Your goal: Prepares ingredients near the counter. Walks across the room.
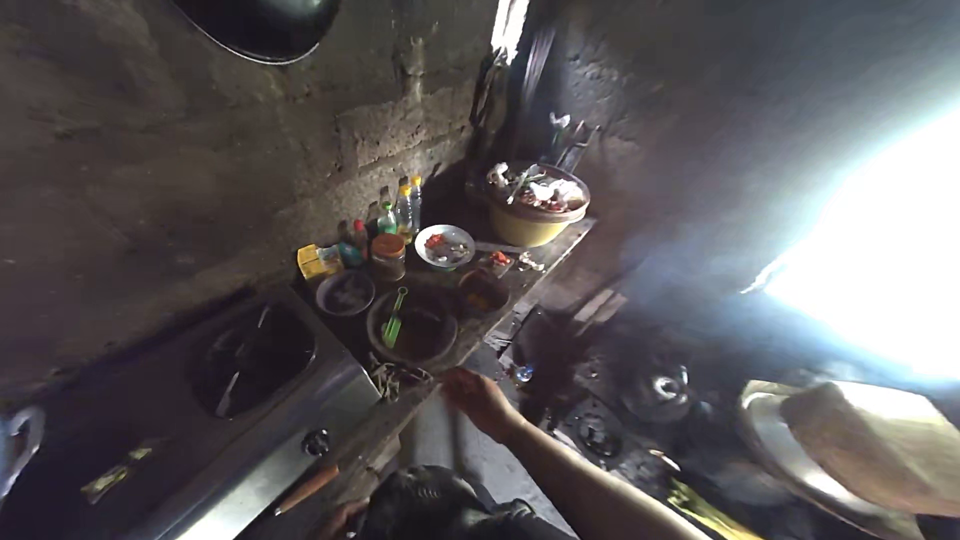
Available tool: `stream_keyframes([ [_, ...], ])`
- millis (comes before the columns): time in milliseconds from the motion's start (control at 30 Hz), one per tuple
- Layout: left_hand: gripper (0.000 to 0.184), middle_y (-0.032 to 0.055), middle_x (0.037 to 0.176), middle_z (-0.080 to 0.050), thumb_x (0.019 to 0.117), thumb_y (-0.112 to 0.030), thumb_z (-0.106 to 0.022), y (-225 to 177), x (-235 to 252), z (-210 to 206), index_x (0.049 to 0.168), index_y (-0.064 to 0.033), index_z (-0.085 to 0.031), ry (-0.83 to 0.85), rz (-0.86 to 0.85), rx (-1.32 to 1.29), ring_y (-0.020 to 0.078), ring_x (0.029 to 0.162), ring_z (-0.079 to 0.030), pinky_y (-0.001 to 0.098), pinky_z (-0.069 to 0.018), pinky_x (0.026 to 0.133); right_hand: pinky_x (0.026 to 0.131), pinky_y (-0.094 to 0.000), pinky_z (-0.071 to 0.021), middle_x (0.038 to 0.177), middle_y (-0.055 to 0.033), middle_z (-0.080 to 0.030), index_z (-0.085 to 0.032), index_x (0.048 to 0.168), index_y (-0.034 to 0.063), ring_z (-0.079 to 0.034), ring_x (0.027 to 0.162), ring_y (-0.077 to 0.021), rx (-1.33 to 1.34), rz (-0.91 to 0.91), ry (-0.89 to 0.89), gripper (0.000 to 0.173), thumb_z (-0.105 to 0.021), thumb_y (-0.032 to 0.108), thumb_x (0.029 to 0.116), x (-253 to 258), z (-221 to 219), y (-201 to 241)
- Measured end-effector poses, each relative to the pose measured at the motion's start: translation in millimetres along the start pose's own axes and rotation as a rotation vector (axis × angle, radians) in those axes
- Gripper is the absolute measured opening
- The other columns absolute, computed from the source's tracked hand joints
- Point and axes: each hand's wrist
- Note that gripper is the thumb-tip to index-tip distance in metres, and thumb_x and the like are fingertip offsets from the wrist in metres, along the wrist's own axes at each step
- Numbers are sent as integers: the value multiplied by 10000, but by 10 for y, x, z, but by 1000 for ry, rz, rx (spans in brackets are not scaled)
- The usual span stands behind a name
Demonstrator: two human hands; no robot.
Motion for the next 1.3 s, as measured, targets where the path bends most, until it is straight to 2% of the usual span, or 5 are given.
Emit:
stream_keyframes([
  [300,410,120,1266,-691,976,-187,-678,-458,1005,-439,1357,-46,-633,-204,172,41,201,1161,-664,415,-523,1048,1126,-490,-449,1370,-133,-640,-691,1316,153,-581,1310,-296,-741,156,177,342,-467,244,1075,1864,675,-1],
  [567,403,216,1393,-600,1019,10,-515,-1183,1775,-1095,1420,11,-554,-302,538,-108,307,1253,-616,431,-474,1091,1080,-649,-421,1393,-211,-564,-736,1225,229,-506,1320,-437,-1127,604,579,324,-734,150,911,3471,523,-248],
  [967,411,126,1372,-628,1008,-12,-514,-1324,2185,-1562,1409,-64,-589,-467,405,-111,203,1186,-652,376,-523,1037,1091,-573,-422,1200,-121,-686,-722,1197,150,-581,1240,-349,-1131,1096,644,256,-615,75,977,3774,438,-329],
  [1200,356,172,1353,-637,1053,-131,-535,-1642,2972,-1335,1391,-44,-605,-213,330,-17,261,1248,-617,427,-460,1103,969,-601,-522,1288,-188,-644,-692,1234,92,-632,1175,-401,-964,618,560,276,-595,63,977,3360,1300,71],
  [1300,337,70,1283,-673,1066,-265,-536,-1663,3464,-1355,1345,-106,-639,-90,336,-72,139,1167,-638,362,-493,1051,976,-606,-530,1310,-176,-644,-657,1325,121,-650,1160,-394,-855,475,481,309,-551,103,1035,3100,2040,8],
])
Point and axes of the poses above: each hand's wrist, its own x-axis towards the middle knuckle, its own z-axis out of the back of the hand, y = z × x
